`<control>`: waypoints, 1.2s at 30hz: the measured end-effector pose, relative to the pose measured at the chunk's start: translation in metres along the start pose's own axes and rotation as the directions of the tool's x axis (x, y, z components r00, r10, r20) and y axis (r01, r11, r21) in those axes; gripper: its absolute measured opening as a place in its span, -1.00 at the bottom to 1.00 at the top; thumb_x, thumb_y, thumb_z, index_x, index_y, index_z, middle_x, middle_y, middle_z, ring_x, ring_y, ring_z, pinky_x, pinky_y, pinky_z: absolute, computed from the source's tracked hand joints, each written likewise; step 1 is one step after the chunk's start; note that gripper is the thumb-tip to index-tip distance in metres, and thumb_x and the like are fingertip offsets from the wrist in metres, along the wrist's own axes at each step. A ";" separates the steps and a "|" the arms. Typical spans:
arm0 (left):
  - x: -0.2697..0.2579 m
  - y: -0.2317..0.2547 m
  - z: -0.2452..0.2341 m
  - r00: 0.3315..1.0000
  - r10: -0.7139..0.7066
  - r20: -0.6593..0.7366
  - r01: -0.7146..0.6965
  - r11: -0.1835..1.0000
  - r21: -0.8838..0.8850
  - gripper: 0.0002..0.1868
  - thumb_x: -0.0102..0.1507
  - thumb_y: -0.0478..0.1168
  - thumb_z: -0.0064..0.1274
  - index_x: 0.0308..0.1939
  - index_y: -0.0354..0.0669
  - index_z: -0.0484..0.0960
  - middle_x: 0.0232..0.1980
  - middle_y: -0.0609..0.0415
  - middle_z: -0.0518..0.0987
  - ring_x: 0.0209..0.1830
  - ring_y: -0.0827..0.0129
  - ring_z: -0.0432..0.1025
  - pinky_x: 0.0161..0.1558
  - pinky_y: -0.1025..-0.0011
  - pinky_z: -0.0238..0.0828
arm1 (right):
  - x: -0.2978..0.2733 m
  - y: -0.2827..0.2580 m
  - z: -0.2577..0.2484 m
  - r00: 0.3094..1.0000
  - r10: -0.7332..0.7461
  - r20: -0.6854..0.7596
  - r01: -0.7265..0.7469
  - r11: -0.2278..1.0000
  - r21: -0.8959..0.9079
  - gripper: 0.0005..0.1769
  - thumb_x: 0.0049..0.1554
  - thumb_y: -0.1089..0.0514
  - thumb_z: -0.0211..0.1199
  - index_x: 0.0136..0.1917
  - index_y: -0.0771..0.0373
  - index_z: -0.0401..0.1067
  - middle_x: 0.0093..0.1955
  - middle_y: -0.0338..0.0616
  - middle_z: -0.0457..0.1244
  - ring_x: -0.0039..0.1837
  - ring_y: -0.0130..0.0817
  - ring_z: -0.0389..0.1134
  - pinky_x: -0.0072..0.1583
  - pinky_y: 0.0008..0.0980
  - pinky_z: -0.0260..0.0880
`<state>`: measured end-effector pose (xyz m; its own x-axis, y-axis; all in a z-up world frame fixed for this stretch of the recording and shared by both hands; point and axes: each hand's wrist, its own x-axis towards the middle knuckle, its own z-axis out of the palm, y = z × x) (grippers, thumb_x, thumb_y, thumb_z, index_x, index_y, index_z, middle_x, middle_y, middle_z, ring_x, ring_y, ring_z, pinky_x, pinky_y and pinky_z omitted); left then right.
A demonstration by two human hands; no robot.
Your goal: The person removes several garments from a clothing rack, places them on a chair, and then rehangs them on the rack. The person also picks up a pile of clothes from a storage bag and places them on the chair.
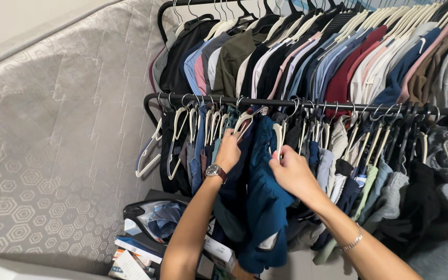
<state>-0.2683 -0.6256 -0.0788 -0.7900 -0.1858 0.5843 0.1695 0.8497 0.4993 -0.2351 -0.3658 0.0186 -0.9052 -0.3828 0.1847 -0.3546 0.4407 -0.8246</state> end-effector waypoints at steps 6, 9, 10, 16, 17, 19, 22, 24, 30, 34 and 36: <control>-0.002 0.020 -0.016 0.995 -0.097 0.024 0.097 0.995 -0.004 -0.54 0.16 -0.59 -0.15 0.14 -0.35 0.53 0.14 -0.24 0.46 0.02 -0.20 0.46 0.02 0.08 0.43 | 0.068 0.022 0.039 0.990 -0.120 -0.073 0.112 0.988 -0.105 -0.66 0.12 0.04 0.22 -0.10 0.42 0.45 -0.17 0.33 0.37 -0.01 0.23 0.44 0.07 -0.05 0.44; -0.003 0.027 -0.018 0.990 -0.129 0.063 0.128 0.991 0.028 -0.50 0.17 -0.59 -0.16 0.19 -0.33 0.52 0.15 -0.25 0.43 0.02 -0.22 0.45 0.03 0.06 0.41 | 0.104 0.041 0.068 0.994 -0.093 -0.064 0.086 0.990 -0.108 -0.66 0.09 0.07 0.22 -0.12 0.47 0.43 -0.14 0.38 0.37 0.02 0.28 0.42 0.11 -0.02 0.44; -0.005 0.027 -0.017 0.988 -0.135 0.079 0.133 0.991 0.029 -0.50 0.17 -0.59 -0.16 0.19 -0.33 0.52 0.17 -0.26 0.42 0.02 -0.22 0.45 0.04 0.06 0.41 | 0.111 0.048 0.076 0.995 -0.088 -0.051 0.081 0.987 -0.136 -0.65 0.09 0.08 0.21 -0.10 0.50 0.41 -0.12 0.40 0.36 0.03 0.30 0.42 0.13 0.00 0.44; -0.013 0.024 -0.014 0.998 0.003 0.060 -0.007 0.998 0.063 -0.56 0.15 -0.56 -0.12 0.11 -0.33 0.54 0.29 -0.32 0.34 0.14 -0.26 0.40 0.13 0.06 0.39 | 0.121 0.080 0.108 0.997 -0.053 0.062 0.067 0.963 -0.261 -0.55 0.11 0.15 0.17 0.04 0.65 0.24 -0.11 0.62 0.30 0.05 0.46 0.38 0.17 0.10 0.41; -0.017 0.023 -0.017 0.997 -0.005 0.078 -0.002 0.996 0.094 -0.59 0.17 -0.55 -0.11 0.08 -0.30 0.56 0.30 -0.32 0.34 0.16 -0.26 0.40 0.14 0.05 0.38 | 0.124 0.084 0.108 0.995 -0.068 0.075 0.086 0.958 -0.273 -0.55 0.11 0.15 0.17 0.04 0.65 0.23 -0.11 0.62 0.29 0.05 0.47 0.37 0.16 0.11 0.42; -0.024 0.024 -0.023 0.994 -0.005 0.105 -0.007 0.993 0.117 -0.67 0.25 -0.47 -0.07 0.11 -0.28 0.51 0.28 -0.31 0.34 0.15 -0.27 0.39 0.12 0.02 0.38 | 0.126 0.094 0.103 0.991 -0.090 0.102 0.117 0.948 -0.295 -0.56 0.11 0.14 0.18 0.03 0.64 0.22 -0.11 0.62 0.29 0.05 0.48 0.37 0.14 0.12 0.42; -0.031 0.030 -0.034 0.989 -0.017 0.150 -0.005 0.990 0.139 -0.69 0.29 -0.39 -0.01 0.12 -0.25 0.45 0.25 -0.29 0.34 0.14 -0.25 0.39 0.08 0.01 0.38 | 0.125 0.100 0.090 0.985 -0.118 0.122 0.152 0.933 -0.327 -0.57 0.11 0.15 0.18 0.02 0.61 0.22 -0.13 0.61 0.30 0.03 0.46 0.38 0.13 0.12 0.43; -0.033 0.033 -0.040 0.986 -0.025 0.167 0.001 0.990 0.142 -0.69 0.29 -0.36 0.03 0.12 -0.23 0.43 0.23 -0.27 0.34 0.13 -0.23 0.40 0.07 0.02 0.39 | 0.117 0.094 0.081 0.985 -0.132 0.111 0.164 0.920 -0.356 -0.57 0.11 0.16 0.18 0.03 0.61 0.20 -0.15 0.58 0.31 0.00 0.44 0.39 0.11 0.11 0.44; -0.039 0.044 -0.052 0.982 -0.015 0.189 -0.014 0.988 0.154 -0.52 0.16 -0.37 0.18 0.14 -0.19 0.40 0.21 -0.23 0.32 0.16 -0.20 0.36 0.09 0.05 0.40 | 0.084 0.039 0.062 0.980 -0.181 0.085 0.200 0.881 -0.429 -0.46 0.07 0.23 0.17 0.21 0.56 0.07 -0.20 0.43 0.33 -0.08 0.35 0.42 0.02 0.07 0.48; -0.041 0.049 -0.052 0.978 -0.043 0.203 0.007 0.985 0.174 -0.45 0.13 -0.42 0.17 0.18 -0.17 0.38 0.26 -0.23 0.29 0.22 -0.19 0.33 0.10 0.05 0.41 | 0.062 0.008 0.058 0.959 -0.273 0.071 0.278 0.876 -0.394 -0.25 0.04 0.13 0.30 0.31 0.54 0.00 -0.08 0.42 0.29 -0.06 0.35 0.39 -0.02 0.03 0.47; -0.043 0.051 -0.052 0.977 -0.048 0.208 0.012 0.985 0.171 -0.44 0.13 -0.44 0.16 0.20 -0.17 0.38 0.27 -0.22 0.28 0.23 -0.19 0.31 0.11 0.05 0.41 | 0.052 -0.003 0.056 0.959 -0.267 0.100 0.285 0.883 -0.373 -0.13 0.04 0.10 0.33 0.41 0.53 -0.06 0.03 0.41 0.27 0.01 0.31 0.38 0.04 -0.02 0.47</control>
<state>-0.1954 -0.6003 -0.0450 -0.9023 -0.1195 0.4141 0.0568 0.9194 0.3892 -0.2681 -0.4324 0.0012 -0.7497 -0.5659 0.3431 -0.6582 0.5832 -0.4762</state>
